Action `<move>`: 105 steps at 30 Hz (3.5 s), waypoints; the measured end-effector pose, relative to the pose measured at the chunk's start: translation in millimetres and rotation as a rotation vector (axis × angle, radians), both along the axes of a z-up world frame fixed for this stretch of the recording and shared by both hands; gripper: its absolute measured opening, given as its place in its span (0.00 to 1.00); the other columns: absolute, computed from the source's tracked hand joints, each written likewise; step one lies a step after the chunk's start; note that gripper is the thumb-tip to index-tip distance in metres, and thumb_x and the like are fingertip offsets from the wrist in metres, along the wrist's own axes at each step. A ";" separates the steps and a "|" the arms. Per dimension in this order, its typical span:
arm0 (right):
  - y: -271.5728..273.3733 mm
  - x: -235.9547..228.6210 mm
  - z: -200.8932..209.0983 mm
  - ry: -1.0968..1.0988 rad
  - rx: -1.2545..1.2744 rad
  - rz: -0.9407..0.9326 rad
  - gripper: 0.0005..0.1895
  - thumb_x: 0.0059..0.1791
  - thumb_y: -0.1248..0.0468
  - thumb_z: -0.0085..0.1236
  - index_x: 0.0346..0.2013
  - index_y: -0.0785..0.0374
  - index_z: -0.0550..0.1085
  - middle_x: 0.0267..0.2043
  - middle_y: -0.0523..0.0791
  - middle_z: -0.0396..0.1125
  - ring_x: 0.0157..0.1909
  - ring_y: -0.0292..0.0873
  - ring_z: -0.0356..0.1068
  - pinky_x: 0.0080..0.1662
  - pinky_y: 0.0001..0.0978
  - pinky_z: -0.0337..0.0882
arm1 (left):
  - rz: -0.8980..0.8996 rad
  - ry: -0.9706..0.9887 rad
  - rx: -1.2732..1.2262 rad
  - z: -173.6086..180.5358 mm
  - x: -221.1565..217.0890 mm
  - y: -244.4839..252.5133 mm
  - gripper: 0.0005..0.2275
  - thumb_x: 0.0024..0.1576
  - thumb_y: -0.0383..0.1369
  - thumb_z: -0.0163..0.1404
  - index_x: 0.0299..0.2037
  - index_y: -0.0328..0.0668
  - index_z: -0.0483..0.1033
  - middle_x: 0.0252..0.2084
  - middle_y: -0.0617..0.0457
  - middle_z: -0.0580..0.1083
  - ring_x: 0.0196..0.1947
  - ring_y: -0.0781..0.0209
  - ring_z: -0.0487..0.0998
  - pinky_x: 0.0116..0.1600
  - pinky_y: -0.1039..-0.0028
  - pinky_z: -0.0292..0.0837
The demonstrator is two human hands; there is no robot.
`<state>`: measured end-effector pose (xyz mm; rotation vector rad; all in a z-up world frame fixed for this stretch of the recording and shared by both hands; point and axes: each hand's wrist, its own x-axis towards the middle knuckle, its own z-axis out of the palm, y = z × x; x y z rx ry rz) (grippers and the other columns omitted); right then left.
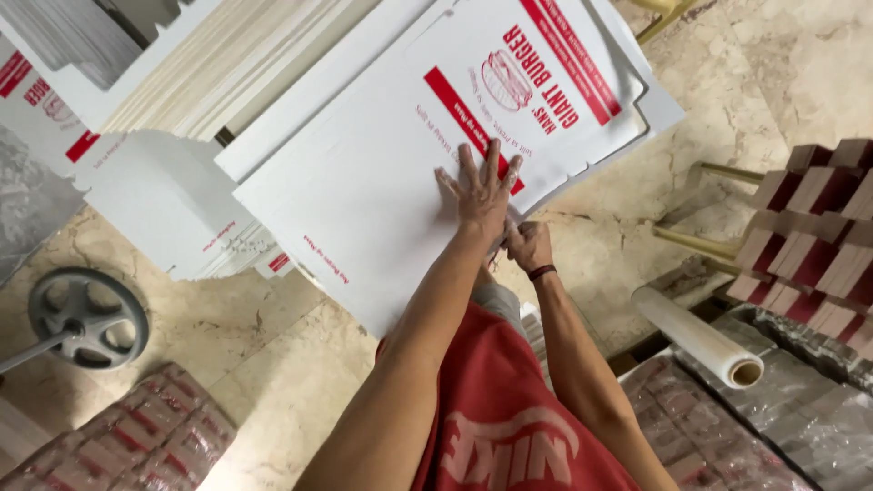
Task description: The person folds flat cardboard boxes labeled 'GIANT BURGER' into their box shape. They repeatedly pick up the flat sheets, fold the sides, and stack the finished boxes. The person also handles a large stack of pre-folded box parts, lifting and rearranging them.
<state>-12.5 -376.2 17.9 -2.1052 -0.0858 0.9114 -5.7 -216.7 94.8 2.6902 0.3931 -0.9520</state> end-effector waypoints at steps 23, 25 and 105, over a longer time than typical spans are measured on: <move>-10.9 -2.9 22.3 0.478 0.128 -0.282 0.44 0.54 0.33 0.52 0.39 0.82 0.71 0.30 0.64 0.72 0.36 0.61 0.78 0.42 0.64 0.79 | 0.151 -0.081 -0.114 -8.7 -170.9 120.5 0.37 0.57 0.46 0.57 0.77 0.69 0.52 0.81 0.49 0.34 0.78 0.30 0.30 0.64 0.13 0.33; -17.1 -18.5 5.9 0.538 0.170 -0.207 0.48 0.53 0.29 0.48 0.54 0.78 0.64 0.40 0.64 0.71 0.45 0.64 0.75 0.48 0.66 0.74 | 0.174 -0.028 -0.105 16.2 -209.9 111.6 0.43 0.52 0.41 0.62 0.77 0.67 0.48 0.81 0.48 0.31 0.78 0.29 0.28 0.64 0.15 0.36; 121.0 -275.6 60.7 0.544 -0.048 -0.243 0.36 0.49 0.39 0.60 0.29 0.78 0.76 0.25 0.63 0.73 0.25 0.58 0.77 0.33 0.50 0.79 | -0.142 0.001 0.049 -29.9 -268.7 108.2 0.49 0.52 0.17 0.49 0.78 0.73 0.32 0.79 0.41 0.25 0.74 0.17 0.32 0.57 0.09 0.38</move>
